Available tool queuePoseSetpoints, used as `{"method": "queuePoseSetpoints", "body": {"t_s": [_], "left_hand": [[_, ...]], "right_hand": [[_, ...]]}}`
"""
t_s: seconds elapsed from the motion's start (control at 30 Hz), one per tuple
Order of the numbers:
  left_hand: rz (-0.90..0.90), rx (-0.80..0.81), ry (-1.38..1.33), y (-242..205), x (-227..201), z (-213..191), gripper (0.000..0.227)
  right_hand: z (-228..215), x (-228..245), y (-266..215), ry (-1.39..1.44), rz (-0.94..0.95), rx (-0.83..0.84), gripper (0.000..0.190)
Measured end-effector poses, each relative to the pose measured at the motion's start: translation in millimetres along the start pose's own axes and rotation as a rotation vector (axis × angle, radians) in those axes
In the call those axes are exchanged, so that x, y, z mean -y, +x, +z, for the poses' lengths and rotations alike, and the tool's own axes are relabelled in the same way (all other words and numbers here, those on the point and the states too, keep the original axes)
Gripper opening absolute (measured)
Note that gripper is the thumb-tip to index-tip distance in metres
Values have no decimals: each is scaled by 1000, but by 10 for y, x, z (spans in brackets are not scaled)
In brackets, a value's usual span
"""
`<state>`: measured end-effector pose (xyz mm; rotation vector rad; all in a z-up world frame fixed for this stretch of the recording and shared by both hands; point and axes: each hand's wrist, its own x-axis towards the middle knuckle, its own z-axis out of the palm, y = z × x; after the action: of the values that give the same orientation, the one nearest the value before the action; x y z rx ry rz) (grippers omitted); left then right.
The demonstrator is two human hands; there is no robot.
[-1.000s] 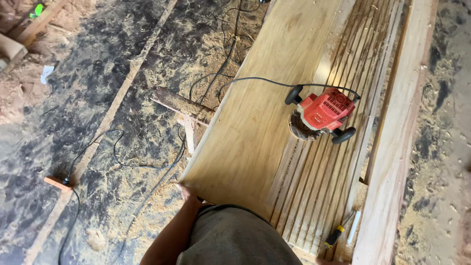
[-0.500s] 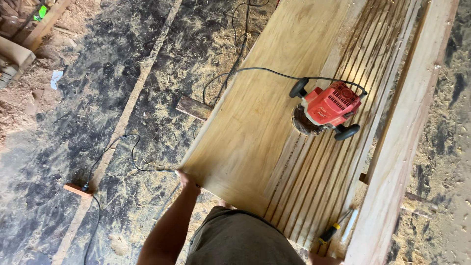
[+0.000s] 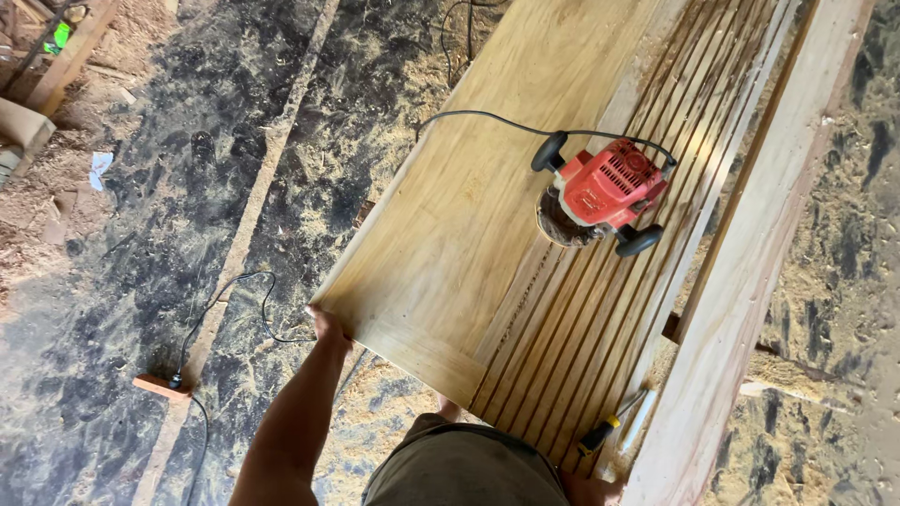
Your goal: The person uses a red handheld electric router to cut parallel grooves into a large flat wooden board. The person moves the router steadily along the board, creating evenly spaced channels while wood shavings accumulate on the surface.
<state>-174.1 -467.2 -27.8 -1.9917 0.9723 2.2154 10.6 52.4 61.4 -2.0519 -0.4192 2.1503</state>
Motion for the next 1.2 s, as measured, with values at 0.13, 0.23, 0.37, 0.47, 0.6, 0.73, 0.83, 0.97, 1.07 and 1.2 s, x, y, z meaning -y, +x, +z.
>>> {"method": "queuePoseSetpoints", "body": {"t_s": [0.13,0.23,0.37,0.47,0.6,0.73,0.83,0.97,1.07,1.2], "left_hand": [[4,0,28,58,-185,-35,90],[10,2,54,100,-324,-10,90],[15,7,78,166,-467,-50,90],[26,16,95,172,-556,-36,91],[29,28,149,192,-592,-36,91],[73,36,218,132,-489,-132,92],[121,119,264,3,-287,-288,99],[32,266,421,-307,234,-730,100],[-42,471,855,-538,675,-1088,93],[-43,625,1423,-741,1135,-1627,83]], "right_hand": [[-10,-170,-21,40,23,-12,103],[-5,-271,-6,85,27,-13,103],[-51,-403,-1,137,20,-17,103],[-14,-445,32,179,14,-9,103],[28,-492,107,261,18,7,104],[22,-524,168,321,19,46,104],[16,-595,200,355,20,96,104],[-317,-679,203,404,2,136,104],[-485,-779,190,443,-12,183,105],[-1254,-1072,17,476,-63,197,103]]}}
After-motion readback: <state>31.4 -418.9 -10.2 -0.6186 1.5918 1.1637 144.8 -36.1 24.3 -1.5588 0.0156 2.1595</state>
